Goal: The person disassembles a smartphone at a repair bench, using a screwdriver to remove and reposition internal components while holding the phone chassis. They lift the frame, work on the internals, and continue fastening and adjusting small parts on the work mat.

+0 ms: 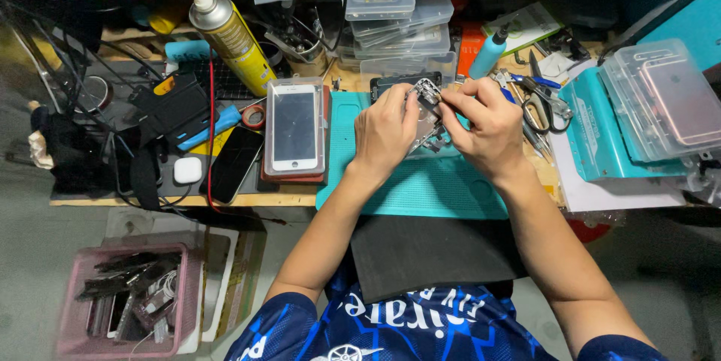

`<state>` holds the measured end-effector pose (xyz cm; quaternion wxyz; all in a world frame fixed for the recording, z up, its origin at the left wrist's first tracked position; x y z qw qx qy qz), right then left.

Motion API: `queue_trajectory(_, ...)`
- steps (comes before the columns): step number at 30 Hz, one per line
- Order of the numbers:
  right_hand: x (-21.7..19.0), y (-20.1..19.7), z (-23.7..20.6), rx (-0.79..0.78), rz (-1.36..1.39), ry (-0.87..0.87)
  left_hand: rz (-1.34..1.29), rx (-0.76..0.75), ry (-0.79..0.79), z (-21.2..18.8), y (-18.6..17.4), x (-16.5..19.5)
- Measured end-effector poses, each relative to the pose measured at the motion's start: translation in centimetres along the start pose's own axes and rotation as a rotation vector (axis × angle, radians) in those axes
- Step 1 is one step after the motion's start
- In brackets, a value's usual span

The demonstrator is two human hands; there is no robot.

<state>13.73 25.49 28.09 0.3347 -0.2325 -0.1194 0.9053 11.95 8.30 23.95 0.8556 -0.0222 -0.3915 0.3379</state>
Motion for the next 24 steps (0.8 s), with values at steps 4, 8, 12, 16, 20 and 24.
queue_trajectory(4,-0.2,0.2,-0.2,0.026,-0.020,-0.058,0.002,0.006,-0.008,0.0,0.1,0.0)
queue_trajectory(8,-0.3,0.0,-0.6,0.014,-0.020,-0.033,-0.006,0.047,0.000,-0.3,0.3,0.2)
queue_trajectory(12,-0.1,0.0,-0.7,0.006,-0.032,-0.097,-0.008,0.060,0.017,-0.5,0.4,0.2)
queue_trajectory(16,0.2,0.0,-0.7,0.002,-0.010,-0.114,-0.007,0.052,0.012,-0.5,0.5,0.0)
queue_trajectory(20,0.4,0.0,-1.0,-0.003,-0.004,-0.095,-0.006,0.058,0.018,-0.6,0.6,-0.2)
queue_trajectory(24,0.6,0.2,-1.2,0.002,0.002,-0.093,-0.004,0.058,0.013,-0.8,0.8,-0.3)
Point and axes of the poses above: each hand's wrist, its own z-axis towards the middle knuckle, its own y-axis out of the palm, x = y × z, the point moved 1 cm from there along z, towards the middle knuckle, and after that the axes turned 15 degrees about x, right-handed, at the moved point
